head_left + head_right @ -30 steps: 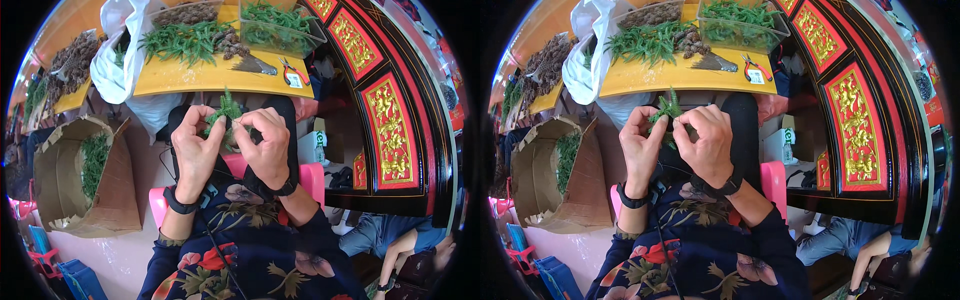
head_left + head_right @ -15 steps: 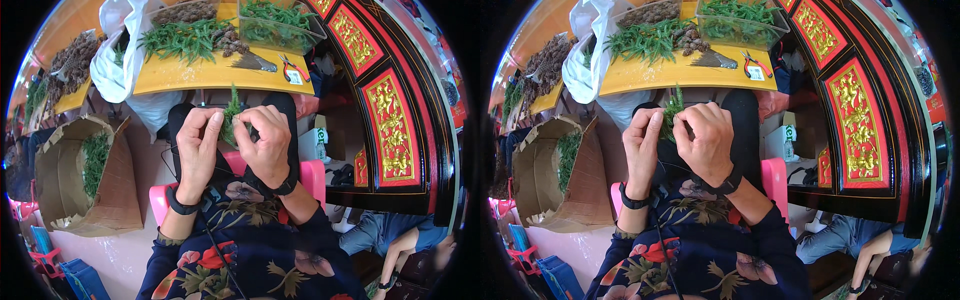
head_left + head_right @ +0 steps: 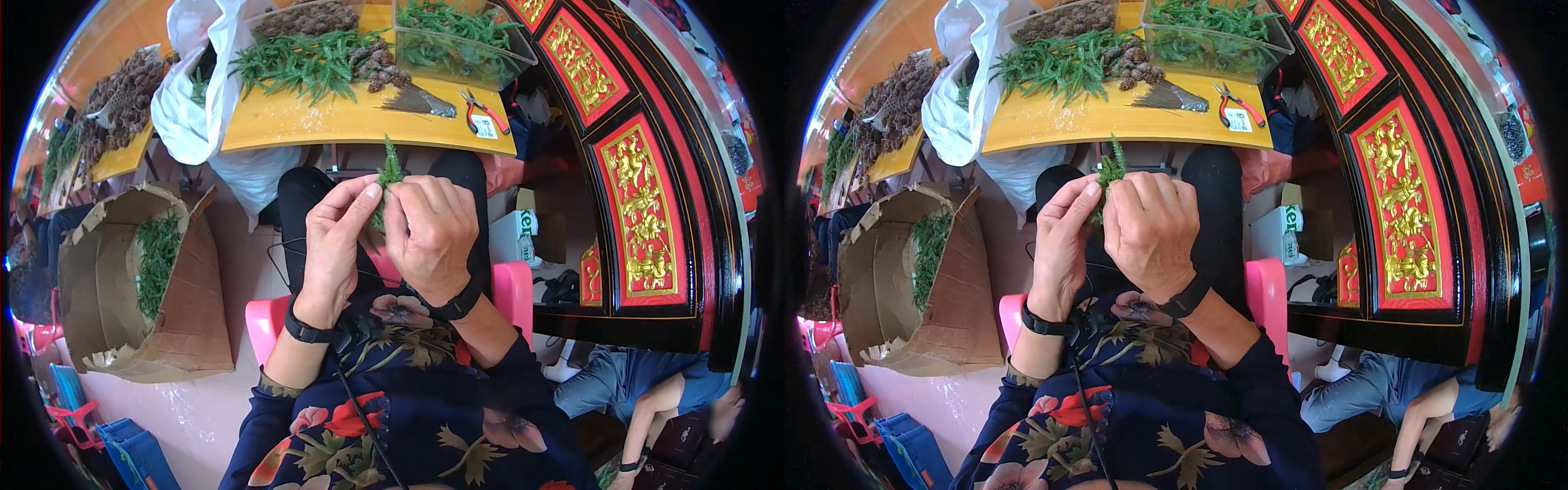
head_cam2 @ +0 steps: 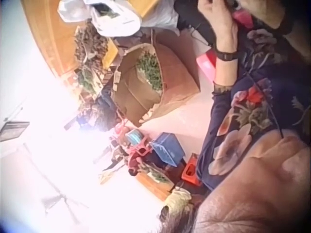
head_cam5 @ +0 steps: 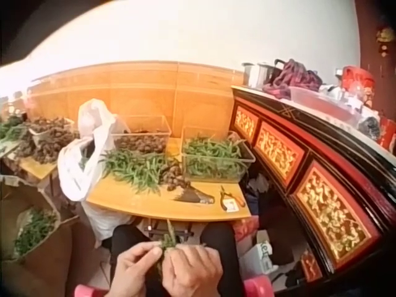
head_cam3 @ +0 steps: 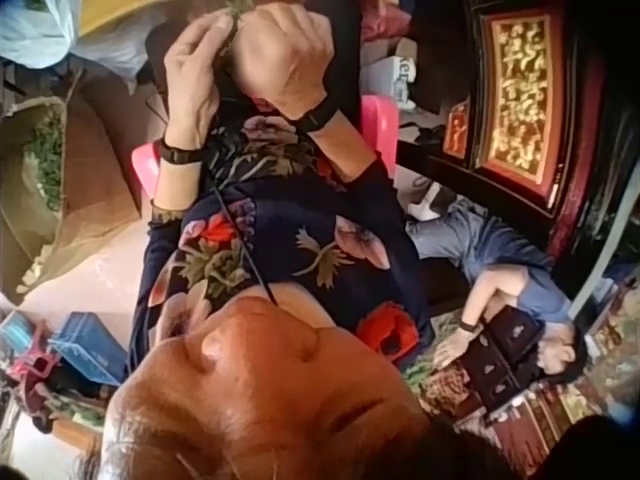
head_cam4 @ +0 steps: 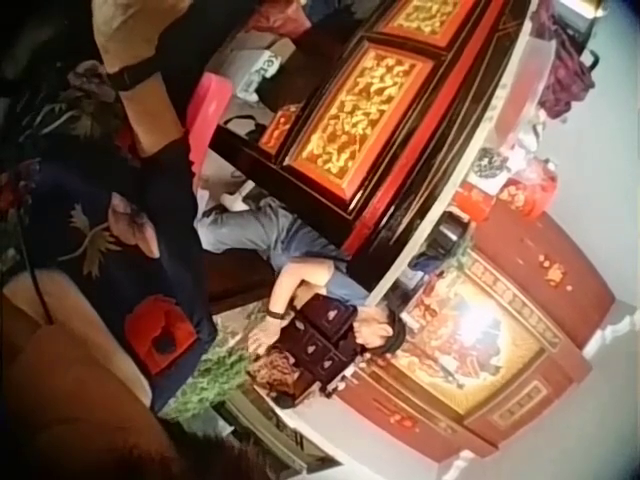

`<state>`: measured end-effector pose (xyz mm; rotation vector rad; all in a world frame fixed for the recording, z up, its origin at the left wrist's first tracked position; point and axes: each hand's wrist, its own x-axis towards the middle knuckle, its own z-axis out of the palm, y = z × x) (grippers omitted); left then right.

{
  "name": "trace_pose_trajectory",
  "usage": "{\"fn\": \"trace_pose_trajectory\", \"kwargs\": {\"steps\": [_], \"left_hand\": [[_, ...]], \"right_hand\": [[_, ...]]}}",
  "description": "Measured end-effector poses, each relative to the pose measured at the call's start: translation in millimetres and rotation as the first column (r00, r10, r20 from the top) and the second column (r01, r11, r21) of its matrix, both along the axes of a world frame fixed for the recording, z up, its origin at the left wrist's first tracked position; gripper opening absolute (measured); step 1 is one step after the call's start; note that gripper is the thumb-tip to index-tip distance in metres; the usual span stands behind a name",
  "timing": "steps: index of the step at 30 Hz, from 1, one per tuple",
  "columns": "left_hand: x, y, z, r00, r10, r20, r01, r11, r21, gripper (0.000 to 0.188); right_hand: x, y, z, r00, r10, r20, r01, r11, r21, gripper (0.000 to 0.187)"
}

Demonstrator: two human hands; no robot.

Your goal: Assembling artificial plant decorations by attaching green foliage sprigs to stems.

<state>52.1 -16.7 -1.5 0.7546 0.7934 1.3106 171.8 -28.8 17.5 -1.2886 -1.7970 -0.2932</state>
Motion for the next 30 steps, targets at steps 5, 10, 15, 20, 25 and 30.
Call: {"fn": "trace_pose_trajectory", "kwargs": {"steps": [5,10,15,20,25,30], "left_hand": [[-8,4,-1,0.984,0.018,0.180,-0.005,0.998,-0.070,0.019],[-19,9,3,0.985,0.011,0.171,-0.003,0.999,-0.047,0.019],[-20,8,4,0.985,-0.063,0.162,0.065,0.998,-0.003,0.018],[-16,-1,5,0.998,-0.025,0.062,0.020,0.997,0.071,0.016],[-8,-7,4,0.983,0.182,-0.028,-0.176,0.973,0.150,0.012],[-10,-9,10,0.965,0.258,-0.053,-0.242,0.948,0.209,0.010]], "right_hand": [[-4,-2,6,0.994,0.076,-0.082,-0.081,0.995,-0.061,0.016],[-6,-2,-2,0.915,0.173,-0.365,-0.252,0.951,-0.181,0.023],[-5,-1,-1,0.957,0.197,-0.212,-0.210,0.977,-0.044,0.027],[-8,-3,1,0.947,0.193,-0.256,-0.211,0.976,-0.046,0.026],[-13,-8,3,0.942,0.218,-0.257,-0.234,0.972,-0.034,0.027],[-10,-9,12,0.937,0.280,-0.210,-0.284,0.959,0.015,0.022]]}}
